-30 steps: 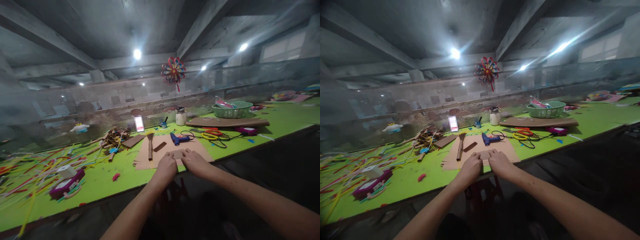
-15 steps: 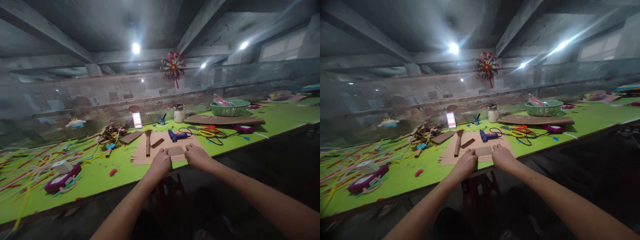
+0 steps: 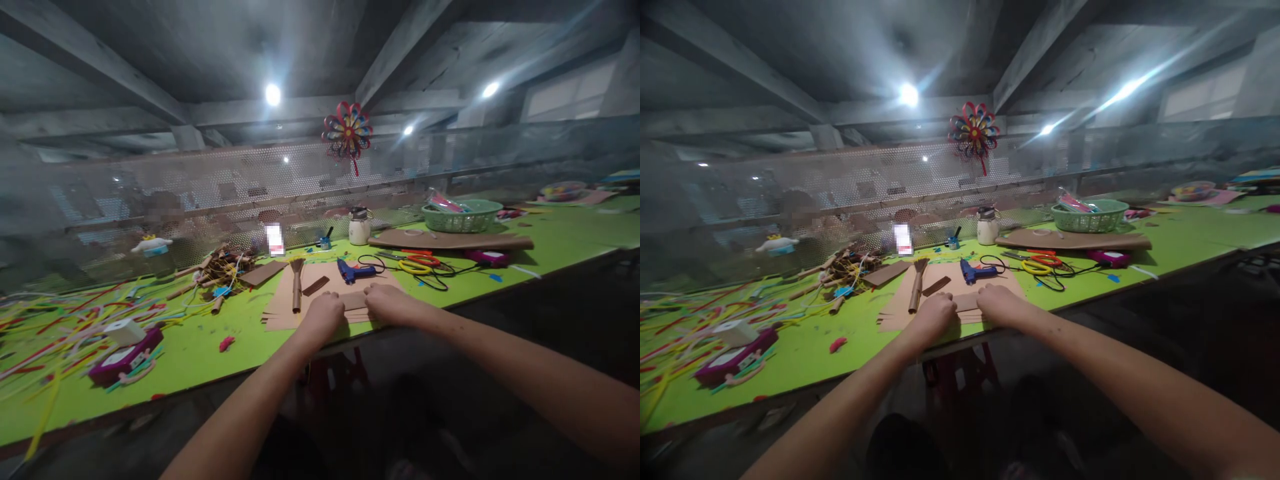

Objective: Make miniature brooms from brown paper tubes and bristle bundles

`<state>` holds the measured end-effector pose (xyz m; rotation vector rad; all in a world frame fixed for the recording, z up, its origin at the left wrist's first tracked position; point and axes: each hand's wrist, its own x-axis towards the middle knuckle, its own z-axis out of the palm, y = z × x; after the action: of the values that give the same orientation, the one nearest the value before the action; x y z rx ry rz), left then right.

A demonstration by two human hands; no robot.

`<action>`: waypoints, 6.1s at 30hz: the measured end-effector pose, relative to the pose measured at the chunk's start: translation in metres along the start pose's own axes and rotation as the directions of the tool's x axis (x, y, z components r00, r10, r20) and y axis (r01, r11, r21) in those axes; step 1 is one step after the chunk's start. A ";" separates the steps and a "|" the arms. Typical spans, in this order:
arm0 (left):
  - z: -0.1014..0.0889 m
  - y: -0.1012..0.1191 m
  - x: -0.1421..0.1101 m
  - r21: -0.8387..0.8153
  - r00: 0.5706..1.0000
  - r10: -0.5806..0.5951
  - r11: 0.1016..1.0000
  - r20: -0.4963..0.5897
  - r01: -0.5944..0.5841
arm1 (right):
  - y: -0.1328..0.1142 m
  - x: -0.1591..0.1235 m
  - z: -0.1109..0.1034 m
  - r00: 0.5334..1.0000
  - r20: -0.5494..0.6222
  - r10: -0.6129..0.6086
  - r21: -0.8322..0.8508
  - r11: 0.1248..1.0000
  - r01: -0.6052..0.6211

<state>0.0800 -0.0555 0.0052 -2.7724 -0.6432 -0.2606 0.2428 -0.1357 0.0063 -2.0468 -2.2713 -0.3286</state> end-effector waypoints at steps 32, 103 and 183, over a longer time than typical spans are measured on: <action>-0.046 -0.045 -0.001 -0.662 0.999 -0.022 0.748 0.031 0.037 | 0.034 0.008 -0.028 0.983 -0.180 -0.037 0.744 0.649 0.161; 0.035 -0.035 0.013 -0.532 0.997 -0.057 0.847 -0.053 0.020 | 0.015 0.030 0.050 0.914 -0.386 -0.125 0.532 0.779 0.331; 0.021 -0.043 -0.003 -0.186 0.983 0.166 0.966 -0.079 -0.178 | 0.026 0.022 0.037 0.938 -0.166 -0.305 0.120 0.938 0.326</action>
<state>0.0598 -0.0130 -0.0054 -2.9681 -0.3756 -0.3896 0.2697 -0.1048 -0.0223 -1.5339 -2.4491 -0.3057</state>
